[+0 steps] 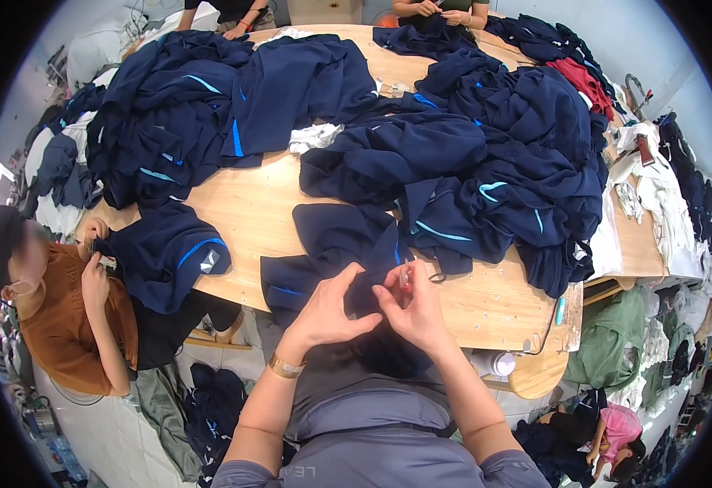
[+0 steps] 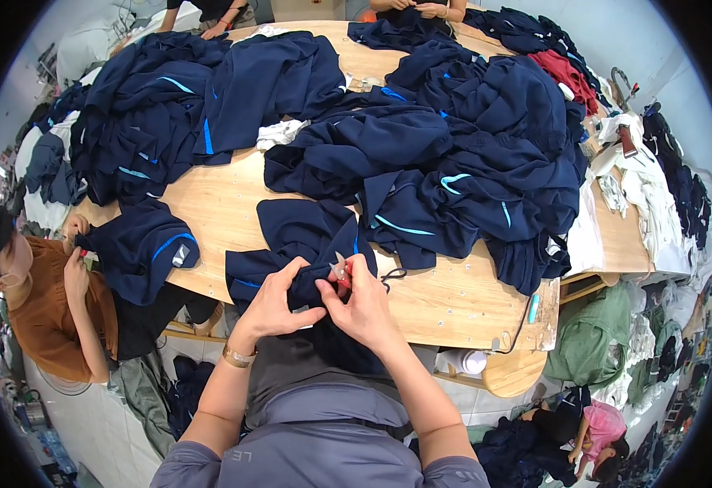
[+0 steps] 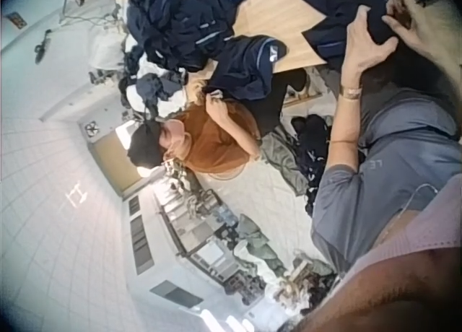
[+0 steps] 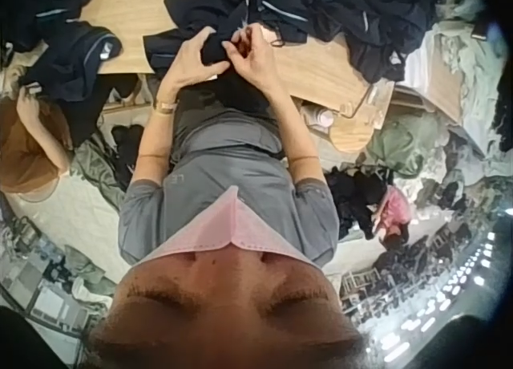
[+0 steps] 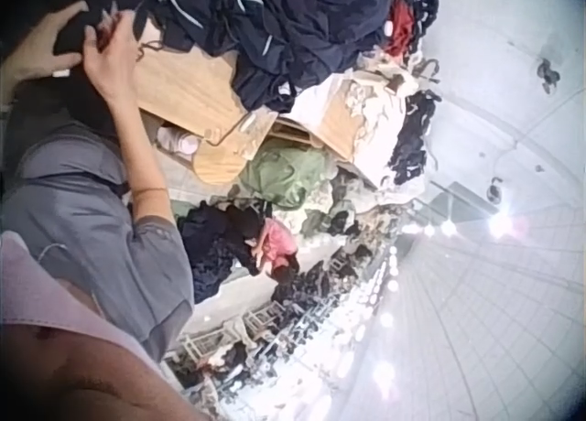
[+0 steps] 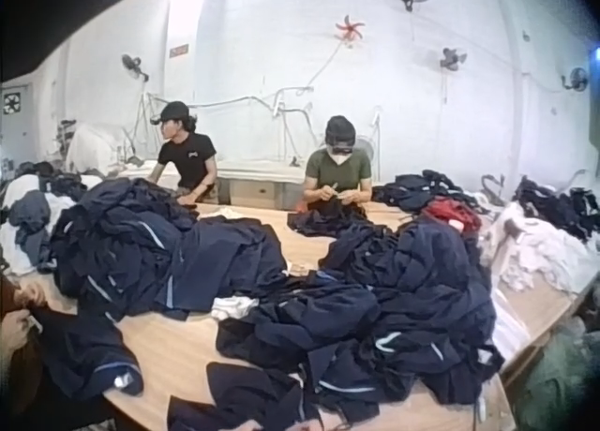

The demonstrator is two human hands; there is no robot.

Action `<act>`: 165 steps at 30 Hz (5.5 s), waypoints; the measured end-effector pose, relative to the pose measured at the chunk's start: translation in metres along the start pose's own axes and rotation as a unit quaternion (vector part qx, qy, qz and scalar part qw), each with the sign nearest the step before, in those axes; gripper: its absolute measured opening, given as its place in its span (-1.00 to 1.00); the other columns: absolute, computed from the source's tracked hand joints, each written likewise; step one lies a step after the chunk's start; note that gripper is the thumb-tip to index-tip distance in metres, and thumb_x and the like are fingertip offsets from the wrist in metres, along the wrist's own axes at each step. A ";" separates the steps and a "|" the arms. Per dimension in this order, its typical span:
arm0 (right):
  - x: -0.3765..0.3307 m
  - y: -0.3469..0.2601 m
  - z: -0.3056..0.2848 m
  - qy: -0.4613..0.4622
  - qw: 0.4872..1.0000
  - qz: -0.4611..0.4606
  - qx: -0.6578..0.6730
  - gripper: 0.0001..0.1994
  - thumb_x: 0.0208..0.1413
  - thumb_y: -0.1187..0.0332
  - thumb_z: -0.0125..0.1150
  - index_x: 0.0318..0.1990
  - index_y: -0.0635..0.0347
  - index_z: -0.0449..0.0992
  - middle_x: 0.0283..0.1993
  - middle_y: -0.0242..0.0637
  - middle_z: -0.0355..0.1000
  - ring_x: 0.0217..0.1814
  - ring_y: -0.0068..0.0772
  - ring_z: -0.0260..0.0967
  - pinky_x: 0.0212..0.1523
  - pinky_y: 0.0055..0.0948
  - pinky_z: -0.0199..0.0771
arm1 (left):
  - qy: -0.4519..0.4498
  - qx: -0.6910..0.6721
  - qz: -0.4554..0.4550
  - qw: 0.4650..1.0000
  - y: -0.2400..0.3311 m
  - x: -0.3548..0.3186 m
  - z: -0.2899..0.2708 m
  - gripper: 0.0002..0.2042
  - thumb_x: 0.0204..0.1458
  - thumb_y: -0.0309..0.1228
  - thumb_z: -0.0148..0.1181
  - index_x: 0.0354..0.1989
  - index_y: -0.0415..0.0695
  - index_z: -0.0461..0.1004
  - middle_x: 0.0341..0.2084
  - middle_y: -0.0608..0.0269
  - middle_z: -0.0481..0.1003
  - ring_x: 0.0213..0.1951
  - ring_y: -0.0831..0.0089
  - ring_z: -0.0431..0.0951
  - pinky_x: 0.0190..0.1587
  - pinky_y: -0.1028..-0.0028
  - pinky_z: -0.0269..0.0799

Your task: Trimming excess threads and loose ends from blue athletic garments using thread snips in a workshop setting.

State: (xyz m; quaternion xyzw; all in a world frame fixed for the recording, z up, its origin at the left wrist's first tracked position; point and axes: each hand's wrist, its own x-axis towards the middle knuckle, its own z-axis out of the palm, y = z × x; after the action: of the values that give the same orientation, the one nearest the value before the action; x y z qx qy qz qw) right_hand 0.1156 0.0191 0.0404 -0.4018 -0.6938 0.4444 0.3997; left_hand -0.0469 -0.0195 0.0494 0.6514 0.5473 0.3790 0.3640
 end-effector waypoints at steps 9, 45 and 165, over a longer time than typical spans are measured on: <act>0.001 -0.011 -0.023 -0.084 0.873 0.116 0.466 -0.68 0.00 0.60 0.09 -0.47 0.06 0.02 -0.40 -0.25 0.29 -0.61 -0.63 0.18 -0.62 -0.67 0.19 | 0.084 -0.064 -0.038 0.994 -0.009 -0.001 0.010 -0.75 -0.13 -0.36 0.26 -0.37 -0.24 0.36 -0.65 0.23 0.35 -0.59 0.61 0.28 -0.51 0.58 0.24; -0.004 -0.007 -0.025 -0.087 0.932 -0.083 -0.342 -0.68 -0.01 0.08 0.15 -0.49 0.15 0.30 -0.60 -0.21 0.33 -0.58 -0.11 0.32 -0.57 -0.29 0.27 | 0.043 -0.122 -0.087 0.988 -0.009 0.008 0.001 -0.77 -0.18 -0.39 0.29 -0.41 -0.25 0.43 -0.51 0.20 0.49 -0.42 0.52 0.44 -0.31 0.53 0.33; 0.007 -0.003 -0.038 -0.034 0.902 -0.209 -0.377 -0.63 -0.11 -0.01 0.21 -0.59 0.09 0.31 -0.69 -0.38 0.21 -0.66 -0.34 0.25 -0.58 -0.43 0.19 | 0.087 -0.378 -0.156 0.908 -0.002 -0.002 0.003 -0.91 -0.14 -0.59 0.26 -0.44 -0.29 0.51 -0.52 0.36 0.50 -0.49 0.72 0.43 -0.41 0.73 0.34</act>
State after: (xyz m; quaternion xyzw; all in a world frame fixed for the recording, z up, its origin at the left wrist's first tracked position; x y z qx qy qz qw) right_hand 0.1468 0.0356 0.0551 -0.3533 -0.8905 0.0691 0.2781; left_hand -0.0456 -0.0214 0.0457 0.3354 0.4870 0.5513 0.5886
